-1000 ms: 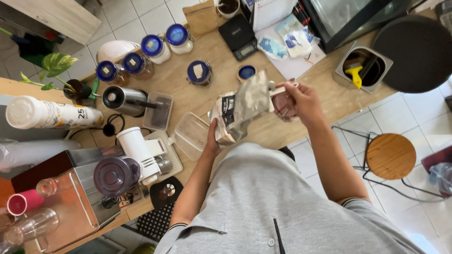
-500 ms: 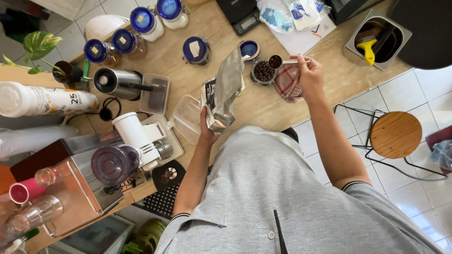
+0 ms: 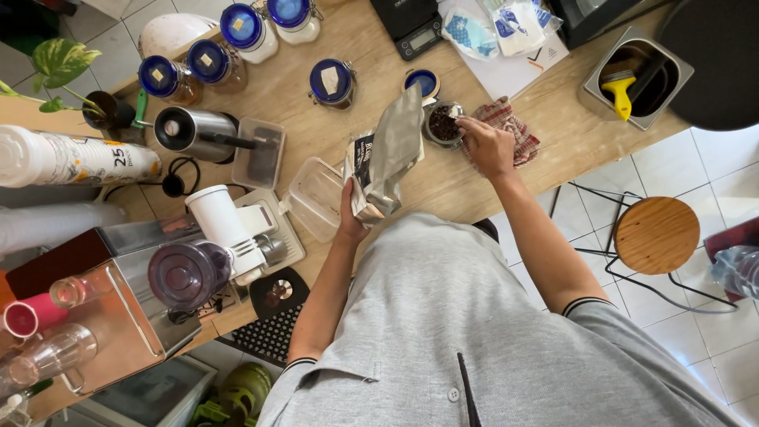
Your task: Scooping coffee beans from a large silver storage bag into a small glass jar using a spoon.
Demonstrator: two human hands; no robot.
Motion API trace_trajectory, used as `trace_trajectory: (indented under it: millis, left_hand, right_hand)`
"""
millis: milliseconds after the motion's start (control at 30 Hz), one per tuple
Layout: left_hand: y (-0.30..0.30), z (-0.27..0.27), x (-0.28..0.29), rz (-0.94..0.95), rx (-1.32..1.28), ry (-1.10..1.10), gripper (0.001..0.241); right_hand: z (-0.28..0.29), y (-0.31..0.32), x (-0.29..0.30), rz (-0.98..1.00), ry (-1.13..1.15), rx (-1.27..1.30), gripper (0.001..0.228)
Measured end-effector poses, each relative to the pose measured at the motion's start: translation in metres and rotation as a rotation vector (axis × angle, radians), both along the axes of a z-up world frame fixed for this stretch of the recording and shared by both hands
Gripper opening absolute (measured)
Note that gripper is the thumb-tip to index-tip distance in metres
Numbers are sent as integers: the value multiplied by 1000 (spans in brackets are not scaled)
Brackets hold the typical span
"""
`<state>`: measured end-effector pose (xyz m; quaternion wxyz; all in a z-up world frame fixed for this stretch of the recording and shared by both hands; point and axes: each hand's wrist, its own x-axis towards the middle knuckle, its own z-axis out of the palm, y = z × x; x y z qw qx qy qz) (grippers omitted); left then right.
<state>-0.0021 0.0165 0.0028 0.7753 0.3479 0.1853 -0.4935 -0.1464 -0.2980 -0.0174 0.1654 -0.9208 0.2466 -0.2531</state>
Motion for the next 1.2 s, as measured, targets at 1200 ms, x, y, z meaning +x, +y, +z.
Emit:
trace_trajectory:
  millis: [1200]
  left_hand:
    - [-6,9,1,-45,3,43,68]
  right_hand:
    - [6,3,-18,162,81,-276,31]
